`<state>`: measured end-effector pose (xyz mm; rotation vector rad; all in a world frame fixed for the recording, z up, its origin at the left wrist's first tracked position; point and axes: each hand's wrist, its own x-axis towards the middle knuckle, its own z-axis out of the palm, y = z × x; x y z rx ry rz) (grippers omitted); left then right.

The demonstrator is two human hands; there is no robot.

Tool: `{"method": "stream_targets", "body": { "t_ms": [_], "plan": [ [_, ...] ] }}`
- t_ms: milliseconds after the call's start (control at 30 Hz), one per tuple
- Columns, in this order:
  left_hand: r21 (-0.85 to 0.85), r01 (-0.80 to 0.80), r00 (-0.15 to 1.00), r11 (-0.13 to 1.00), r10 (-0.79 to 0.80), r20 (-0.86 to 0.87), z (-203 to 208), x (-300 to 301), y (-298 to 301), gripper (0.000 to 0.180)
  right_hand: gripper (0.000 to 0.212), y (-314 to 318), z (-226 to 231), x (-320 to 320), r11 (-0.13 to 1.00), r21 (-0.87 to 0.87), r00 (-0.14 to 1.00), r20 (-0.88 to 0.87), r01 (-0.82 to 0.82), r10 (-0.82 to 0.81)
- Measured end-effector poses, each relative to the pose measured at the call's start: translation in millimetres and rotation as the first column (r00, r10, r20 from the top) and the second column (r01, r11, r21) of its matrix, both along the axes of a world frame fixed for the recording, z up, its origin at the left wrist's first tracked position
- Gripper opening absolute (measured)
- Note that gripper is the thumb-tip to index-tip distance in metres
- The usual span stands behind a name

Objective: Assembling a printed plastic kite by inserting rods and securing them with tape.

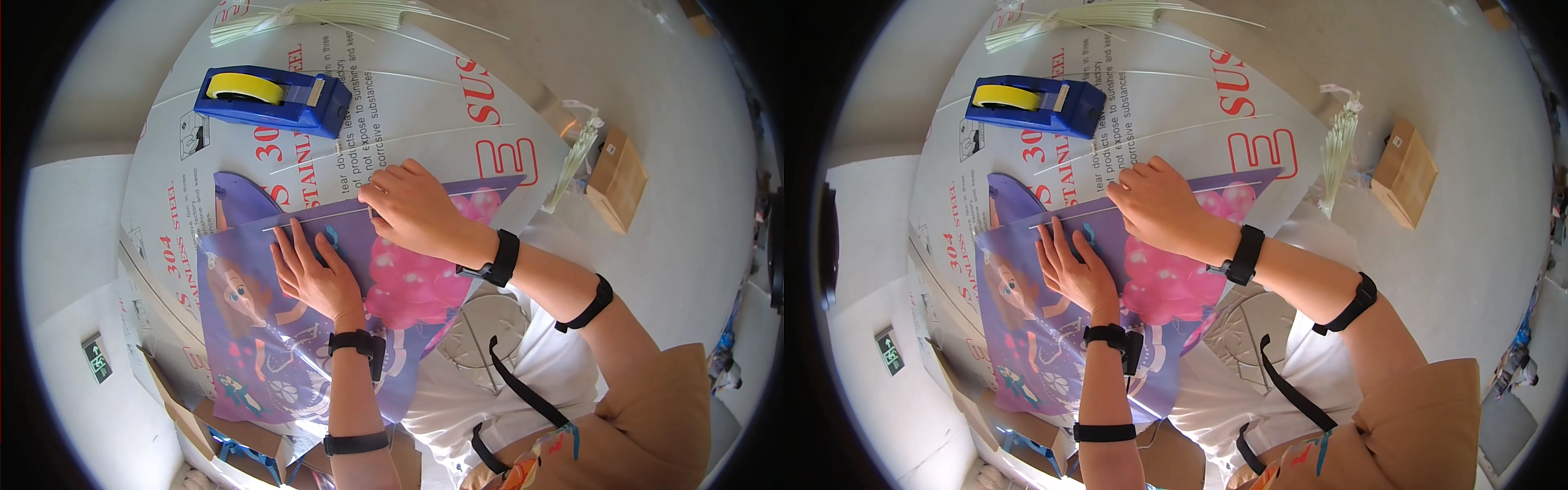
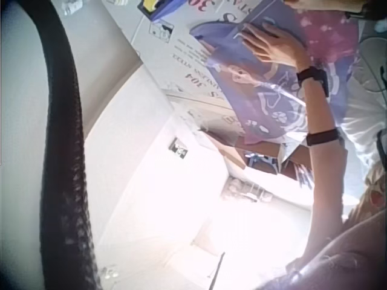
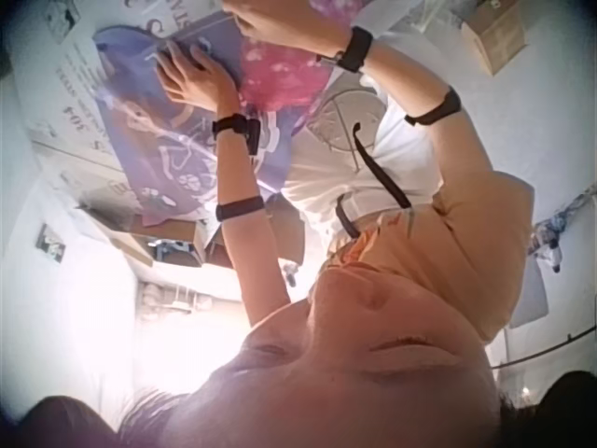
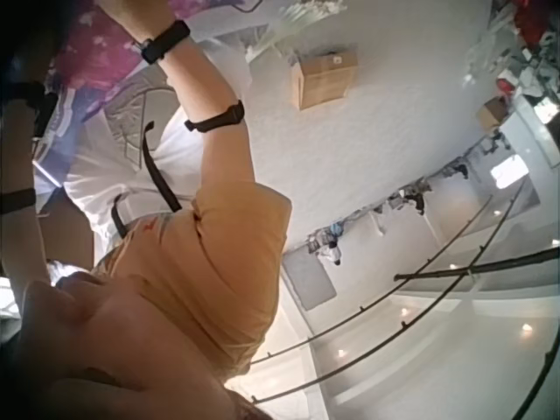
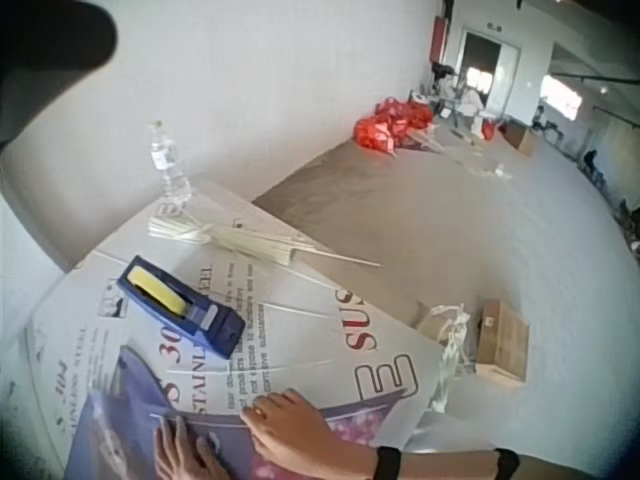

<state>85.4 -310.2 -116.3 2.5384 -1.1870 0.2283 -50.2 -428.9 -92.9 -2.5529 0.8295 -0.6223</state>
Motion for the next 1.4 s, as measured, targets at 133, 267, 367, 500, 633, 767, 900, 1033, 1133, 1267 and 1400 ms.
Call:
{"method": "stream_targets", "body": {
  "t_ms": [133,267,367,500,633,767,900,1033,1133,1267,1400],
  "plan": [
    [0.001,-0.001,1.000,1.000,0.001,0.004,-1,-1,-1,0.040,0.021,-1,0,-2,1.000,0.011,1.000,-0.007,-0.003,0.003],
    [-0.015,0.006,1.000,1.000,-0.006,0.010,2,1,-1,0.041,0.024,-2,4,0,0.999,0.042,0.999,0.038,0.001,-0.002],
    [-0.029,0.000,1.000,1.000,0.001,0.028,4,1,0,0.042,0.032,-5,11,-1,0.994,0.113,0.997,0.082,0.006,-0.015],
    [-0.048,-0.015,1.000,0.999,0.016,0.023,3,1,1,0.043,0.038,-10,18,1,0.991,0.136,0.990,0.135,0.013,-0.032],
    [-0.057,-0.025,1.000,0.998,0.025,-0.005,7,1,1,0.042,0.041,-16,24,1,0.997,0.078,0.995,0.096,0.006,-0.013],
    [-0.069,-0.023,0.999,0.997,0.021,-0.039,7,2,1,0.044,0.039,-25,34,-7,0.992,0.124,0.989,0.137,0.031,-0.048],
    [-0.089,-0.031,0.997,0.996,0.024,-0.070,13,3,3,0.048,0.031,-36,55,0,0.916,0.400,0.943,0.310,-0.010,-0.125],
    [-0.179,-0.061,0.982,0.982,0.027,-0.185,21,-1,0,0.054,0.027,-73,61,28,0.915,0.398,0.856,0.449,0.066,-0.258],
    [-0.234,-0.083,0.959,0.969,0.013,-0.285,23,4,9,0.058,0.023,-107,69,62,0.952,0.281,0.917,0.336,0.122,-0.216],
    [-0.325,-0.213,0.747,0.921,-0.061,-0.662,46,1,15,0.059,0.025,-143,72,84,0.752,0.648,0.991,-0.042,0.123,-0.125],
    [-0.284,-0.040,0.503,0.958,-0.226,-0.834,102,-33,5,0.050,0.023,-150,70,86,0.624,0.779,0.984,0.056,0.064,-0.170]
  ]
}}
